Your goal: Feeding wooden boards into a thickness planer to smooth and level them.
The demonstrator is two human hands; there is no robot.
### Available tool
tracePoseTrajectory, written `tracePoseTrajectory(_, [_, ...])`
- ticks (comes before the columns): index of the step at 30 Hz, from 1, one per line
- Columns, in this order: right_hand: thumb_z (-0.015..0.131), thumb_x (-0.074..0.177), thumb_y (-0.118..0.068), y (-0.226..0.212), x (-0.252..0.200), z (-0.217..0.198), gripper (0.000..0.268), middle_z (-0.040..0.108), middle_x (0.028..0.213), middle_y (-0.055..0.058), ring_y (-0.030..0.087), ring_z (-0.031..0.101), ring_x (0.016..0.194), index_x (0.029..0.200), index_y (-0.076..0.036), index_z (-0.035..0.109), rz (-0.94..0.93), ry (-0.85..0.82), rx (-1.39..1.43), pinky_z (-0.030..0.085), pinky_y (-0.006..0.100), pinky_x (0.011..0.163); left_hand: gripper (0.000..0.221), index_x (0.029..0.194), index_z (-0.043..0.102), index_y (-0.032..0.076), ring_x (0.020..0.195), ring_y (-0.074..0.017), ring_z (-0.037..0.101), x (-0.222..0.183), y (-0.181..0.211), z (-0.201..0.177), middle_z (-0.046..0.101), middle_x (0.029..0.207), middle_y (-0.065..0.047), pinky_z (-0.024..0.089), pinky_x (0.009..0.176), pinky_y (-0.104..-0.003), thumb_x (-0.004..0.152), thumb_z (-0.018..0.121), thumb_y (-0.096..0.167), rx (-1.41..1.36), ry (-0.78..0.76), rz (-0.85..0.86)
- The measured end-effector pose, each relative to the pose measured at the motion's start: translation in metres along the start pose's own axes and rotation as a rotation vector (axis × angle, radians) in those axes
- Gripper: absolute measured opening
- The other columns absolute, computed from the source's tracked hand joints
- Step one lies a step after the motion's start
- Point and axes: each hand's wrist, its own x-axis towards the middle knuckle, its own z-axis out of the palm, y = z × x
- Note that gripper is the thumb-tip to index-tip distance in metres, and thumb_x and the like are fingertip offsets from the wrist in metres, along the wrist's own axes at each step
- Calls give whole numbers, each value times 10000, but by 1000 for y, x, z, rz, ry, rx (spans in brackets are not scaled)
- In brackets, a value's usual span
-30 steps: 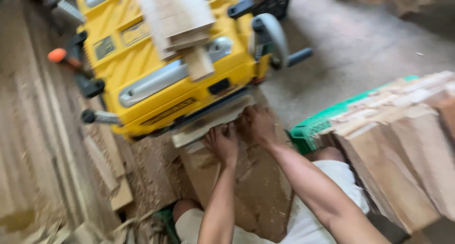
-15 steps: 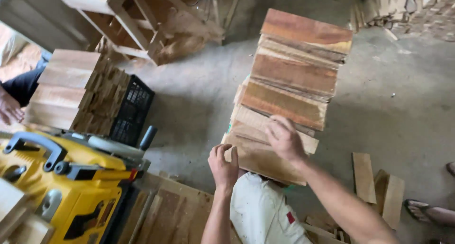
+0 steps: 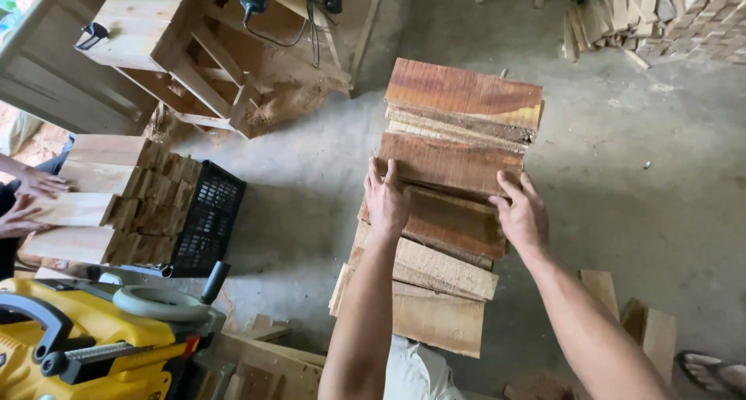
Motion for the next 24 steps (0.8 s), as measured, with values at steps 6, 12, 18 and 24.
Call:
tracePoseTrajectory(6, [815, 879, -224, -20, 0, -17, 516, 566, 1460, 293, 494, 606, 1224, 1375, -305, 697, 11, -1, 43, 576, 553, 943, 740, 1407, 638, 133, 1388, -451, 464, 4, -4, 13, 401, 1528, -221, 397, 1169, -530, 726, 887, 279, -190, 4, -160])
tracePoseTrajectory(12, [809, 884, -211, 17, -23, -17, 500, 540, 1498, 297, 491, 607, 1234, 1372, -185, 704, -113, 25, 85, 565, 545, 947, 801, 1431, 610, 180, 1299, -440, 546, -28, -10, -28, 475, 1439, -199, 509, 1047, -547, 697, 911, 290, -383, -7, -258])
tracePoseTrajectory(18, [821, 858, -198, 37, -50, -37, 438, 728, 1273, 100, 286, 715, 1137, 1287, -160, 740, -563, 171, -73, 547, 425, 1035, 874, 1438, 612, 165, 1130, -459, 629, -86, -22, -50, 450, 1390, -266, 565, 953, -514, 633, 947, 214, -695, 67, -304])
tracePoseTrajectory(24, [769, 976, -137, -15, -97, -65, 278, 758, 1070, 181, 255, 720, 845, 1244, -66, 749, 105, -184, 386, 584, 425, 754, 1030, 1622, 285, 62, 1322, -347, 538, -165, -22, -97, 533, 1484, -214, 424, 1116, -452, 807, 879, 270, -903, 110, -208])
